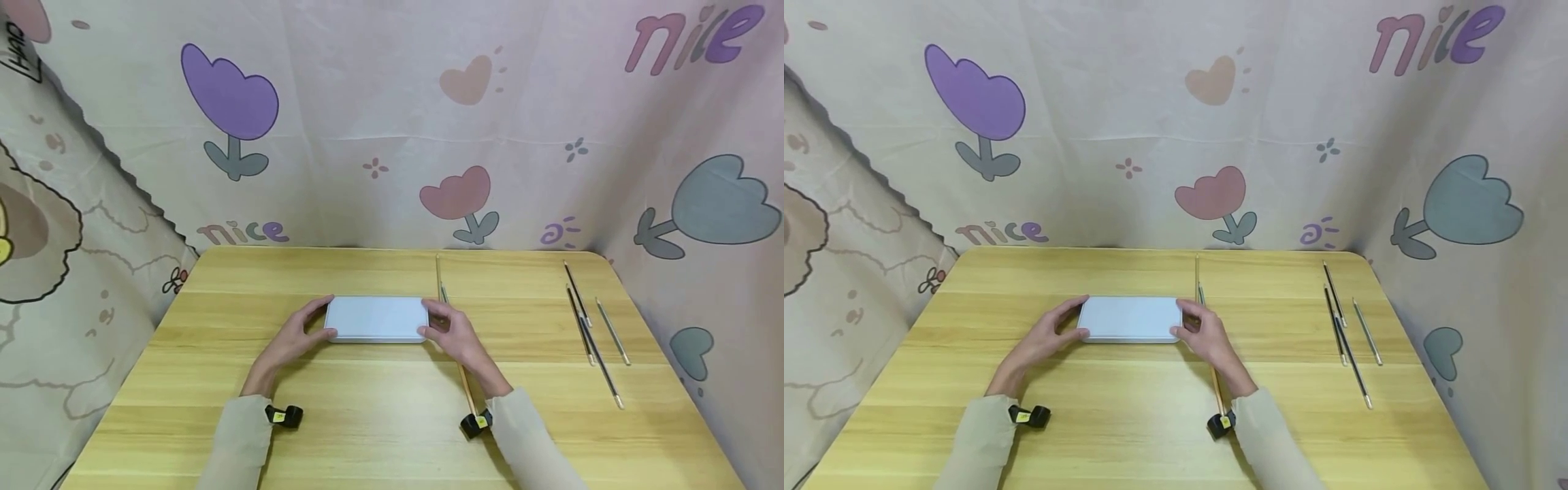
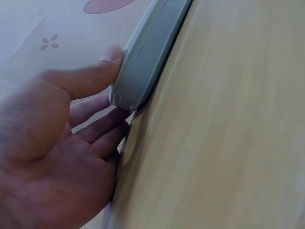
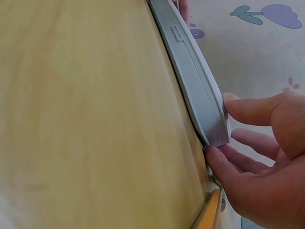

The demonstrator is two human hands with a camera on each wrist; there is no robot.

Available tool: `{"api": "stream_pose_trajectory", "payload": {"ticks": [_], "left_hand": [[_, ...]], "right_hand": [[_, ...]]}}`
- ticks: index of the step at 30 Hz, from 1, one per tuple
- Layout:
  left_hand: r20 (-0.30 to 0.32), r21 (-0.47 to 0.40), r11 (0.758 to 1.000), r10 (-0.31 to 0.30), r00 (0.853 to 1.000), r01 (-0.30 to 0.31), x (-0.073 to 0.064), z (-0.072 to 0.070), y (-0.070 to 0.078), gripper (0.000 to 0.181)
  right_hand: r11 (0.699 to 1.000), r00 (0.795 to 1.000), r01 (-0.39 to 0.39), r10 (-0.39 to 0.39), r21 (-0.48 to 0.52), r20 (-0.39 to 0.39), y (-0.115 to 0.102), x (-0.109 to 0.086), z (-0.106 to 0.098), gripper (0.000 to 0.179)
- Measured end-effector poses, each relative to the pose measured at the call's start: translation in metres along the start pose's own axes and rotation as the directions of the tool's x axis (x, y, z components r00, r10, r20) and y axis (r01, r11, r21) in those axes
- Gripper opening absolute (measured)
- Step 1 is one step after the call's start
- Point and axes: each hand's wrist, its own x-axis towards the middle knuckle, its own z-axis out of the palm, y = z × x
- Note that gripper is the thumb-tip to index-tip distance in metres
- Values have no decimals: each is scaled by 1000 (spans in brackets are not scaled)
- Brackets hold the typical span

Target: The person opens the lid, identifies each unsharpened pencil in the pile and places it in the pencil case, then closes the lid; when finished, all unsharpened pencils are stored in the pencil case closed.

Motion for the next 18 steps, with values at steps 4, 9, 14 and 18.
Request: {"api": "stream_pose_trajectory", "payload": {"ticks": [4, 9, 14, 18], "left_hand": [[-5, 15, 1000, -11, 1000, 12, -2, 0, -2, 75], [-11, 14, 999, -30, 999, 30, -7, -1, -2, 76], [-12, 15, 999, -39, 999, 40, -9, -3, -1, 77], [-15, -38, 999, 3, 1000, -3, -8, -6, -1, 69]], "right_hand": [[1000, 1000, -15, 15, 1, 0, -2, -1, 1, 60], [999, 999, -36, 36, 18, 20, -3, -1, 2, 60], [999, 998, -34, 33, 25, 56, -7, 0, -4, 54], [999, 999, -15, 13, 52, 42, -12, 0, -18, 51]]}}
